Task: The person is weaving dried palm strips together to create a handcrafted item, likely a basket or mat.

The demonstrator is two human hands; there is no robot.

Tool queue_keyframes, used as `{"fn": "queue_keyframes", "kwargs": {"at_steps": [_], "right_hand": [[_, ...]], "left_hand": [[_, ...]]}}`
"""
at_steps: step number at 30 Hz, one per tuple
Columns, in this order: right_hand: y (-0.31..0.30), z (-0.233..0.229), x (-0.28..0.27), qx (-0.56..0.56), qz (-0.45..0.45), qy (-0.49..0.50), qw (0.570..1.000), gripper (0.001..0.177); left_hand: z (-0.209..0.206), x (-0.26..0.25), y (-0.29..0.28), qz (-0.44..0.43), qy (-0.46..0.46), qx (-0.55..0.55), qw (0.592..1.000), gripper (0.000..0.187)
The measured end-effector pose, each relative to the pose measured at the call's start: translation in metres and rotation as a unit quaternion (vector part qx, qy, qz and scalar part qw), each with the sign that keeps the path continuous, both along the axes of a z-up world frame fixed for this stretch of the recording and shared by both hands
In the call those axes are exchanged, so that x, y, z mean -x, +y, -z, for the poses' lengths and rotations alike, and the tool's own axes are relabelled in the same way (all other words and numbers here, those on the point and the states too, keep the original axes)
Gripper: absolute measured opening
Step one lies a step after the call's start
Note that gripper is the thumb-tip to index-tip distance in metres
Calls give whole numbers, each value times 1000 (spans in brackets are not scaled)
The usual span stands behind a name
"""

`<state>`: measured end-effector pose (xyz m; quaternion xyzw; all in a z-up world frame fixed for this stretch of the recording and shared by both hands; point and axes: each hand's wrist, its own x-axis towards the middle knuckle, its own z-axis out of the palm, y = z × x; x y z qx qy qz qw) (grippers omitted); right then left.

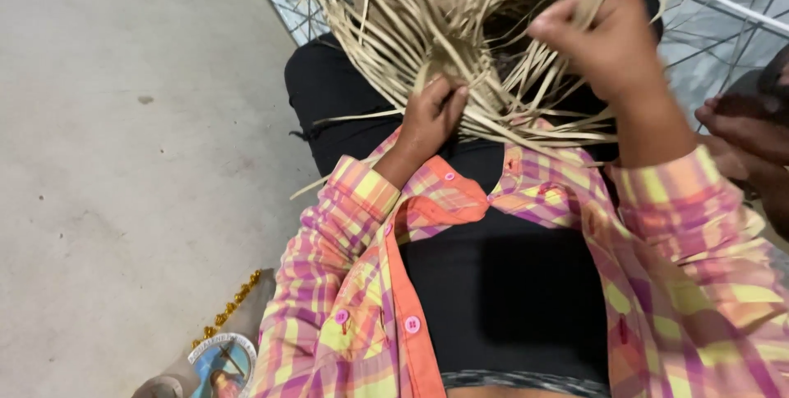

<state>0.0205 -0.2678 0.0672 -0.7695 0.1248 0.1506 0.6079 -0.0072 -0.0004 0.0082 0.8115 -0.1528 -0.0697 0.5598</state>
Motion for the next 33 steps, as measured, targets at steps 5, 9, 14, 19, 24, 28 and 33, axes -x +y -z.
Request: {"fn": "queue_keyframes", "kwargs": {"at_steps": [5, 9, 14, 19, 24, 28, 33], "right_hand": [[-27, 4, -39, -603, -237, -171, 743, 57], [-21, 20, -20, -537, -275, -98, 791, 41], [13, 10, -3, -80, -169, 28, 982, 16], [41, 38, 17, 62, -223, -32, 972, 13], [55, 39, 23, 34, -208, -40, 977, 6], [45, 50, 23, -3, -161, -65, 985, 21], [45, 42, -21, 58, -208, -189, 958, 24]], "left_hand": [[-18, -6, 10, 15, 85, 52, 995, 13], [-36, -8, 10, 50, 78, 12, 996, 17], [-25, -5, 12, 44, 94, 14, 995, 15], [5, -8, 21, -10, 147, 17, 989, 19], [-16, -33, -2, -34, 200, -78, 976, 20], [9, -28, 5, -74, 304, 4, 950, 29], [-38, -29, -8, -72, 341, 0, 937, 13]]}}
